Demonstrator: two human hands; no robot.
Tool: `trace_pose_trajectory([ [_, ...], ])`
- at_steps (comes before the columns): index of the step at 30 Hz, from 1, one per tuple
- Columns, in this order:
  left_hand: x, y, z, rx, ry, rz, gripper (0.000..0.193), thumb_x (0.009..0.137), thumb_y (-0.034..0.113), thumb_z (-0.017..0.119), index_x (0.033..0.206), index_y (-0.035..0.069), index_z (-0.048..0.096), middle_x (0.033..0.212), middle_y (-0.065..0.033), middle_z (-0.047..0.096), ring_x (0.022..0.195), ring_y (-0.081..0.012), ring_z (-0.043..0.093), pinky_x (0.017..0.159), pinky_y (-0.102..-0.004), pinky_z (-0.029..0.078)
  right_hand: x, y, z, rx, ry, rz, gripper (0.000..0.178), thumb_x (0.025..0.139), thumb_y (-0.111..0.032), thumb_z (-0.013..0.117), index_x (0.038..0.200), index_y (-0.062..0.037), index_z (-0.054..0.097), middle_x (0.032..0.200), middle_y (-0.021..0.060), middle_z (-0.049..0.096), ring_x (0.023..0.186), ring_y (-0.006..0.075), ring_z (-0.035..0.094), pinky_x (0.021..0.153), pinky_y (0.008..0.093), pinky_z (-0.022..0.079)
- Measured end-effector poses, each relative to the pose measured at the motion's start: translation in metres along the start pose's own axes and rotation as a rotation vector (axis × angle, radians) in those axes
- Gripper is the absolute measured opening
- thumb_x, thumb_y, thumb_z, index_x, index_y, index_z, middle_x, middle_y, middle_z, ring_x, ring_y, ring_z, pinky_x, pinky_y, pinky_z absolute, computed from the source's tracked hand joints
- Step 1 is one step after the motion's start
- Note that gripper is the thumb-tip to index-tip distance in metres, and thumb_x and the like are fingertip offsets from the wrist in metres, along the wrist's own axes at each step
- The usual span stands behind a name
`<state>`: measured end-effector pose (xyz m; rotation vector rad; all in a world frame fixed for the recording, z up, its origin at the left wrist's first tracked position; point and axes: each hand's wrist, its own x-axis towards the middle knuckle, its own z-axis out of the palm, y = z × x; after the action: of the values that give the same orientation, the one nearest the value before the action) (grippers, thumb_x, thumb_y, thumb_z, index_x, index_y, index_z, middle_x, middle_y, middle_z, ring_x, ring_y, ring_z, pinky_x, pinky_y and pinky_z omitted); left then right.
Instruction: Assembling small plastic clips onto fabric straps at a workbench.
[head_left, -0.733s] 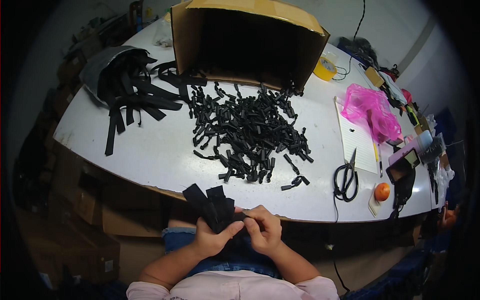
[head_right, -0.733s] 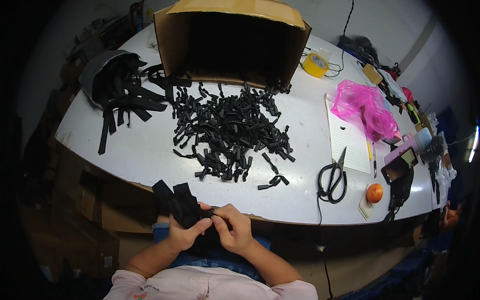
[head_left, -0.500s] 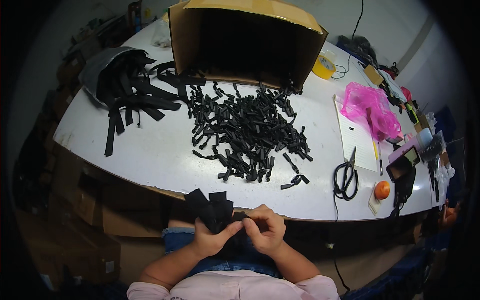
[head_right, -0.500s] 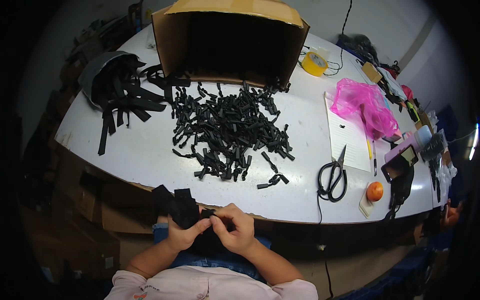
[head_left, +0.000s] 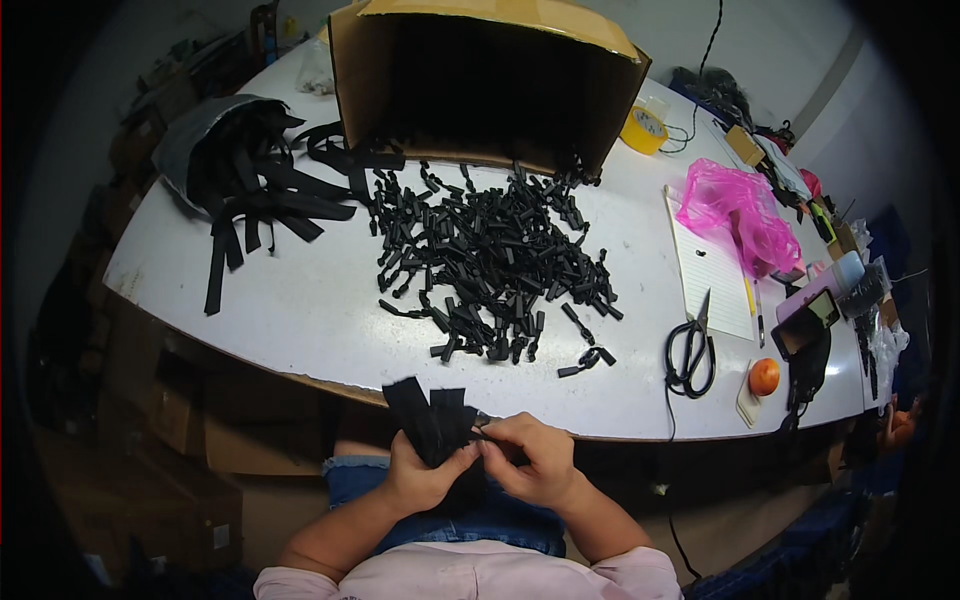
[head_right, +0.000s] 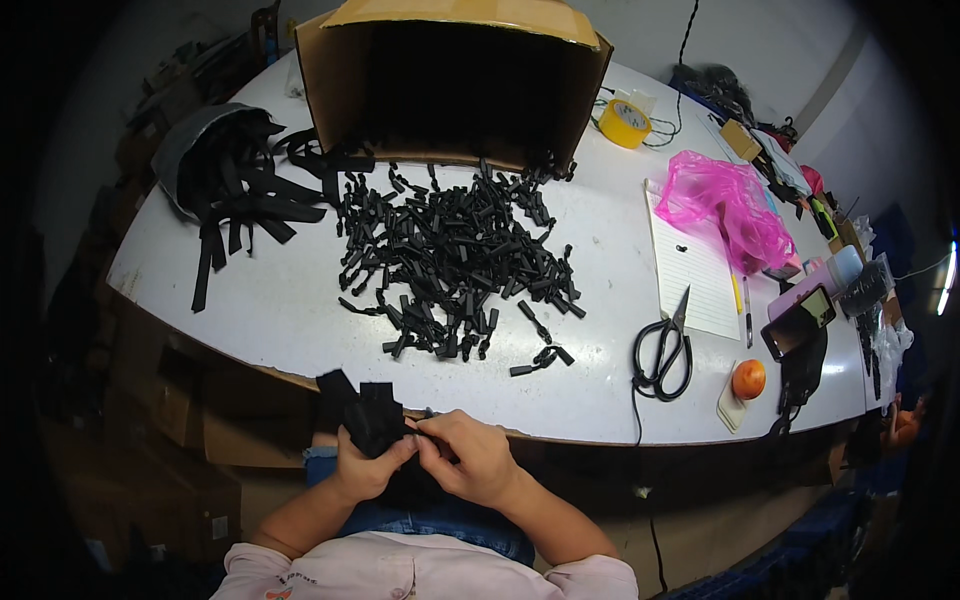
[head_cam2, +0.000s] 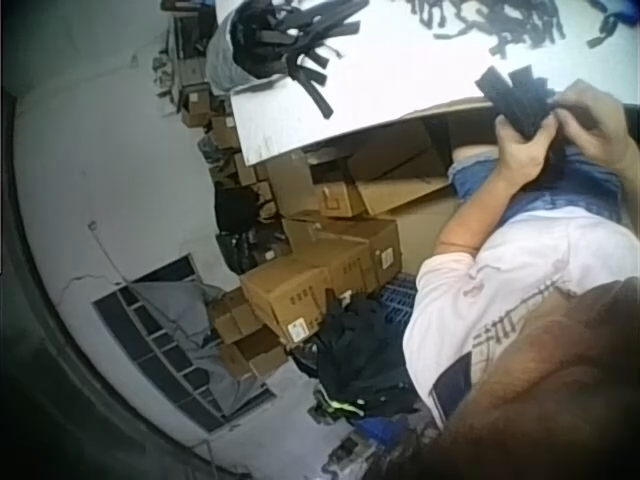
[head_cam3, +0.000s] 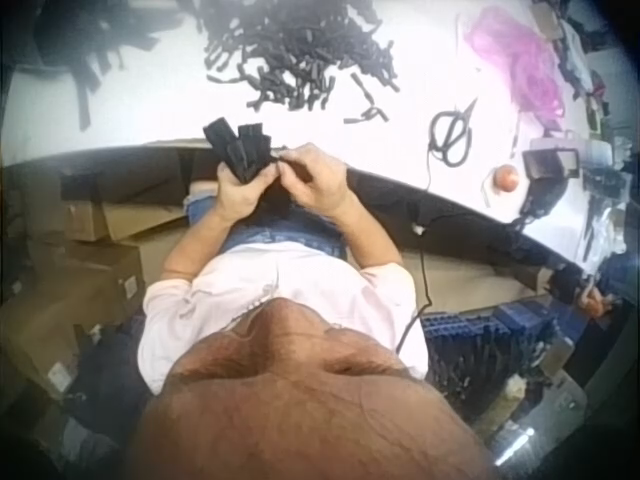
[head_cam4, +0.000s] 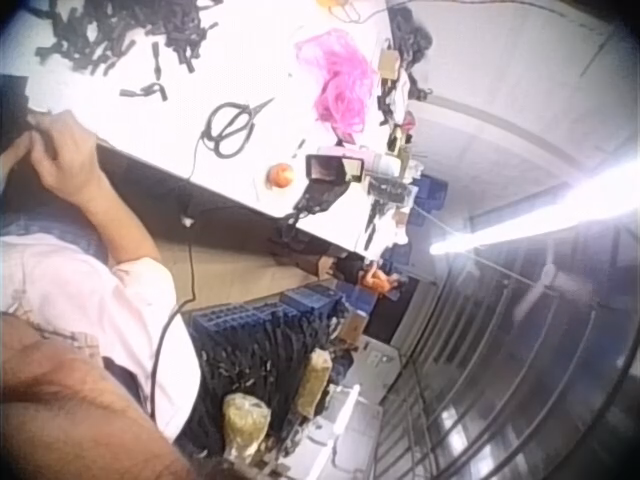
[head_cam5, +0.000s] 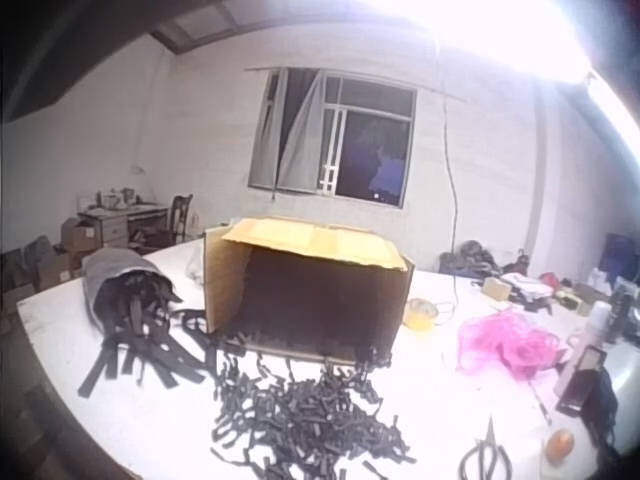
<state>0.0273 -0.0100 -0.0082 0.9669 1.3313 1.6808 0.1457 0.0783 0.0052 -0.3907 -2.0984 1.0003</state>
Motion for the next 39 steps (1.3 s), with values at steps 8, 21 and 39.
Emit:
trace_pose_trajectory([
  [8, -0.002, -0.002, 0.002, -0.091, 0.008, -0.120, 0.010, 0.074, 0.005, 0.059, 0.084, 0.002, 0.057, 0.063, 0.0000, 0.053, 0.049, -0.0051, 0.046, 0.043, -0.0175, 0.037, -0.002, -0.001, 0.004, -0.107, 0.093, -0.078, 0.020, 0.063, 0.003, 0.063, 0.082, 0.0007, 0.056, 0.064, 0.0089, 0.056, 0.045, 0.0108, 0.050, 0.042, 0.0192, 0.039],
  [21, -0.002, -0.002, -0.008, -0.146, -0.113, -0.106, 0.008, 0.076, 0.006, 0.058, 0.083, 0.002, 0.057, 0.078, -0.0030, 0.056, 0.071, -0.0090, 0.052, 0.063, -0.0210, 0.042, 0.002, -0.005, -0.013, 0.297, -0.117, 0.208, 0.011, 0.069, 0.005, 0.058, 0.079, 0.0042, 0.056, 0.064, 0.0073, 0.056, 0.050, 0.0069, 0.052, 0.044, 0.0168, 0.039],
  [39, 0.027, 0.011, -0.019, -0.551, 0.140, -0.240, 0.015, 0.083, 0.019, 0.048, 0.080, 0.005, 0.045, 0.063, -0.0031, 0.044, 0.045, -0.0081, 0.040, 0.041, -0.0227, 0.038, -0.026, 0.010, 0.000, 0.223, -0.354, 0.435, 0.017, 0.069, -0.007, 0.061, 0.065, 0.0002, 0.046, 0.049, 0.0053, 0.046, 0.043, 0.0108, 0.045, 0.041, 0.0237, 0.037],
])
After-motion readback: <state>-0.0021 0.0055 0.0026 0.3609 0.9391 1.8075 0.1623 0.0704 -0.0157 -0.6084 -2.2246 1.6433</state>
